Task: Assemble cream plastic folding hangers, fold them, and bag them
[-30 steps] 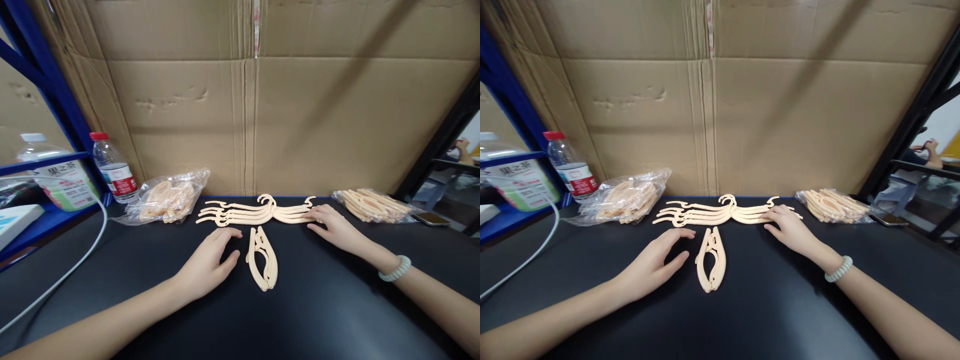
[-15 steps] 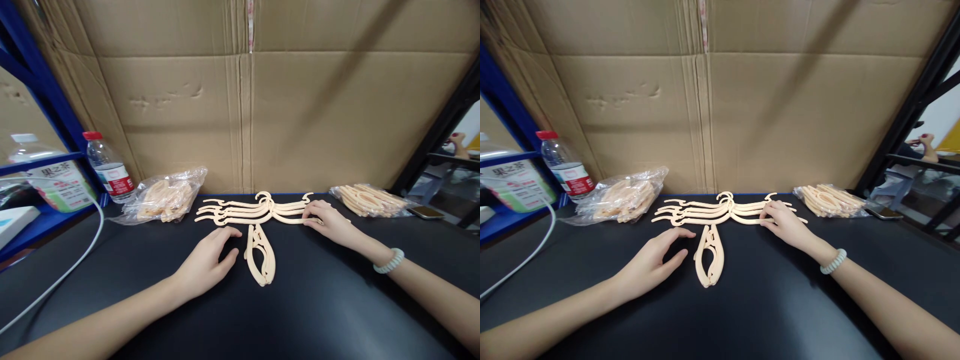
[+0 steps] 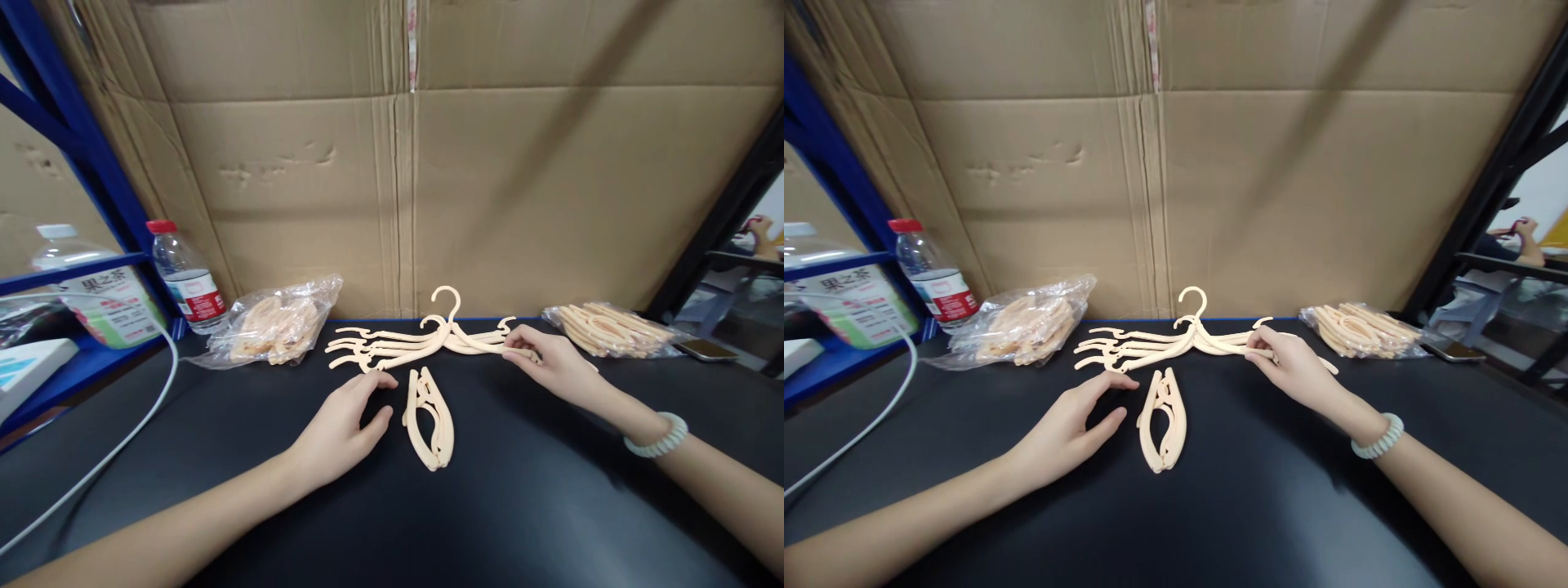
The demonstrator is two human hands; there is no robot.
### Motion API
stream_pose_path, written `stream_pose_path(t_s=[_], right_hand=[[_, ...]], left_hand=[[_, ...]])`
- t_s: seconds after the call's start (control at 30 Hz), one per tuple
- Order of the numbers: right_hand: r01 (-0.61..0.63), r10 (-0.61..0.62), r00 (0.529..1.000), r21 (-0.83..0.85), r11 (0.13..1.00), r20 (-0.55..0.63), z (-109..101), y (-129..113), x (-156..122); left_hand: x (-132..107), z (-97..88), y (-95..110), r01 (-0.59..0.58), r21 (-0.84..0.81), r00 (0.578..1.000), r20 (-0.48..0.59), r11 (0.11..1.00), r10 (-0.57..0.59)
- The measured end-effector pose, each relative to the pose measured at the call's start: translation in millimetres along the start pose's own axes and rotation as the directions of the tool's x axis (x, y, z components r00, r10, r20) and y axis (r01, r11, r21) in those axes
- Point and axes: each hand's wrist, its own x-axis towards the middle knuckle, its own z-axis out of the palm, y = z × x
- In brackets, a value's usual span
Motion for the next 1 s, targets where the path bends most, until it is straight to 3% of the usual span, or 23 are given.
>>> stream_pose_path(t_s=[0.27, 0.4, 0.57, 0.87, 1.0], right_hand=[[-0.008, 0.017, 0.994, 0.082, 0.997, -0.109, -5, -10, 1], [-0.011, 0.023, 0.99, 0.085, 0.996, -0.141, -7, -14, 2], [0.008, 0.0, 0.992, 0.068, 0.998, -0.124, -7, -18, 0], [0.049, -0.048, 0.998, 0.011, 0.999, -0.038, -2, -30, -2], [0.061, -0.061, 0.998, 0.015, 0.998, -0.023, 0, -32, -3]], left_hand=[[4, 0.5, -4, 0.107, -0.087, 0.993, -0.04, 0.99, -0.111], [8, 3.7, -11, 0.184, -0.273, 0.972, -0.091, 0.944, -0.216], [10, 5.1, -15, 0.252, -0.493, 0.917, -0.153, 0.833, -0.368], [8, 4.3, -9, 0.163, -0.459, 0.96, -0.129, 0.873, -0.247], [7, 4.4, -8, 0.159, -0.447, 0.975, -0.071, 0.88, -0.212]])
